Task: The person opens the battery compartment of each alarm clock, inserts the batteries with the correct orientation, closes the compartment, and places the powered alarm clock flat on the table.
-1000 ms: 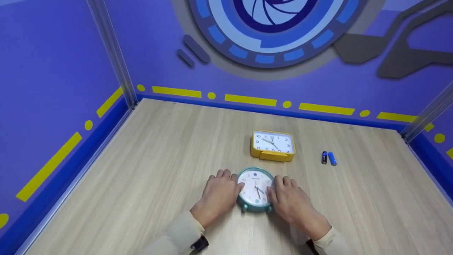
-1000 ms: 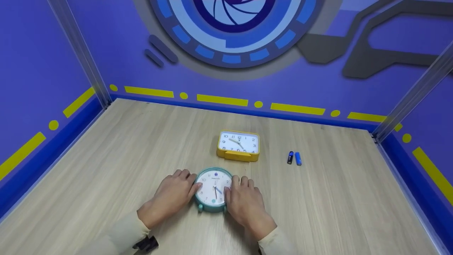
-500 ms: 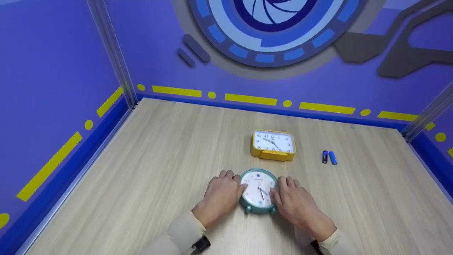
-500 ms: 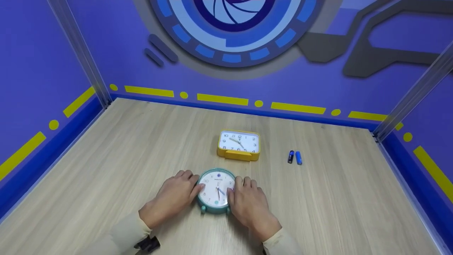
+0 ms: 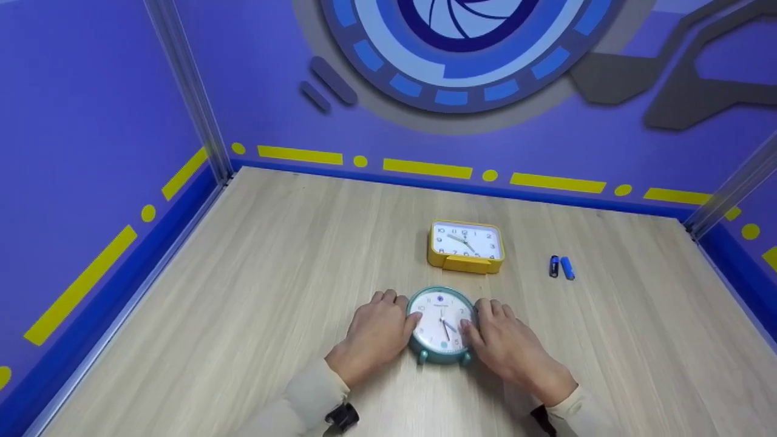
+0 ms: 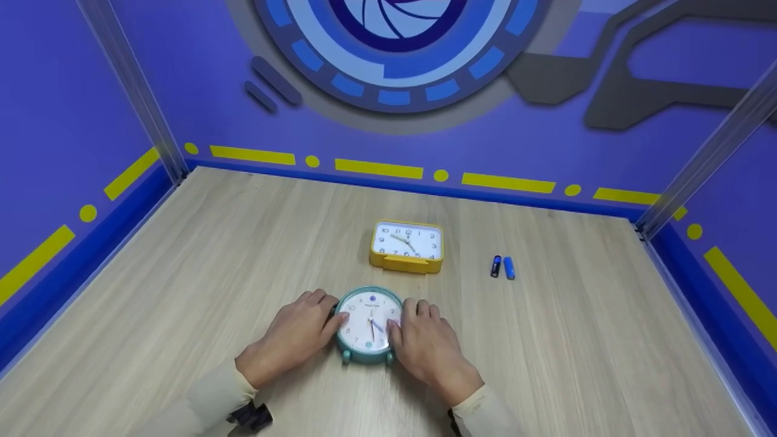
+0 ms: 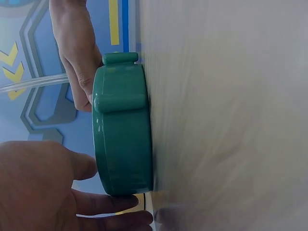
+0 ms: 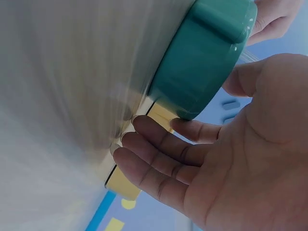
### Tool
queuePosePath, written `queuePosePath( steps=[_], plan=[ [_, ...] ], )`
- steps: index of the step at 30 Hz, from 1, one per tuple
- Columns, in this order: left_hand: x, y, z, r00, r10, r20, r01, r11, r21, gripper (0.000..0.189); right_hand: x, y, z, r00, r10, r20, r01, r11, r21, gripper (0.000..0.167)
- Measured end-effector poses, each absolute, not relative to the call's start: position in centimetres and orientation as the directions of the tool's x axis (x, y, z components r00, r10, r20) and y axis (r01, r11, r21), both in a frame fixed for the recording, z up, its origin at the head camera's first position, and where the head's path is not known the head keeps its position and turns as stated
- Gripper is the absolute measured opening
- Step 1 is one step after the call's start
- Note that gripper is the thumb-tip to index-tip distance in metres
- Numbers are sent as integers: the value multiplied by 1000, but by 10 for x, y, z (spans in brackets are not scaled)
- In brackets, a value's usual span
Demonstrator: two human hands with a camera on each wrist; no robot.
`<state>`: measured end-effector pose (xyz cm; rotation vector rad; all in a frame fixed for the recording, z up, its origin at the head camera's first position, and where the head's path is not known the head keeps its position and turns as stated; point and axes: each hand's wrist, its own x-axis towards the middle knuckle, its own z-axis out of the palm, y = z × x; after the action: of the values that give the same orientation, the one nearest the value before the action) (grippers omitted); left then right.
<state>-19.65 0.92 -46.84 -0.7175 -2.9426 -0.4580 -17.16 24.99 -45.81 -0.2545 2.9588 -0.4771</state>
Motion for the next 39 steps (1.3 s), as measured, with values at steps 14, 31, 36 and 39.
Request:
queuePosePath(
  steps=[14,31,36,39],
  plan=[
    [-196,5,-471,-901,421,104,432,848,307,49,-176,255,-460,-987,-149,-56,-88,804,-588,21],
    [-198,5,-470,-907,405,118,421,847,326,46,-176,254,-462,-989,-126,-81,-41,747,-663,23],
    [-200,6,-470,-908,404,112,418,850,321,47,-176,254,-463,-990,-102,-96,-5,711,-703,21],
    [-201,7,-469,-910,402,102,412,850,329,47,-177,254,-462,-990,-101,-99,-1,707,-707,21]
  ],
)
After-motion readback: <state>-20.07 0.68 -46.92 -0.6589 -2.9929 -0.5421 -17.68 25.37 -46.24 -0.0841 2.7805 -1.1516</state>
